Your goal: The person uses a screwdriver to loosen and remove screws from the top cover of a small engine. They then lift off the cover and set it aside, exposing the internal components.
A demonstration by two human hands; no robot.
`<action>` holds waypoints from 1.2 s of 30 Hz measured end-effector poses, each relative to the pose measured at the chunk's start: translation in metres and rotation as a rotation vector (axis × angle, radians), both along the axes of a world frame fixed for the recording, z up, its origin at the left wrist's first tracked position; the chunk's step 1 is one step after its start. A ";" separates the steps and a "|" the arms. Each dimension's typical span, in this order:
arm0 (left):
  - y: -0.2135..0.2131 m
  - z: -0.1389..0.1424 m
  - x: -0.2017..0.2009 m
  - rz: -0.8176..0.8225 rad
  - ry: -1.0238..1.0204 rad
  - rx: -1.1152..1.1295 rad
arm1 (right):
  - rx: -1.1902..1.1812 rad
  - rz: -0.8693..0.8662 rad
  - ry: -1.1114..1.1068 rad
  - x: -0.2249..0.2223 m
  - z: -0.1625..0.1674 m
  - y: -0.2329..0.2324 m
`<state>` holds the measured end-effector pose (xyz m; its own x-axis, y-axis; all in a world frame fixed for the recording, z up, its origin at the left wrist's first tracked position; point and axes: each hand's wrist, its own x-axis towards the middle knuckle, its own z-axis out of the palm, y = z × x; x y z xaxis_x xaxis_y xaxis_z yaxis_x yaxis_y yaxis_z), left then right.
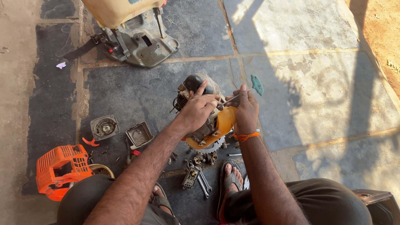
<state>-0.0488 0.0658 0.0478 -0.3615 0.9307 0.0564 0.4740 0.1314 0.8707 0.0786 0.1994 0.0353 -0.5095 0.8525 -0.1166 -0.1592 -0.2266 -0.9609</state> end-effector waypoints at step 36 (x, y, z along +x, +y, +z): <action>-0.008 0.003 0.041 0.217 0.395 0.010 | 0.136 -0.106 0.014 -0.007 -0.008 -0.020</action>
<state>-0.0079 0.0579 0.0510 -0.4975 0.8342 0.2379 0.7328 0.2574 0.6299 0.0714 0.1795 0.0272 -0.4163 0.9092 0.0094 -0.1885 -0.0762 -0.9791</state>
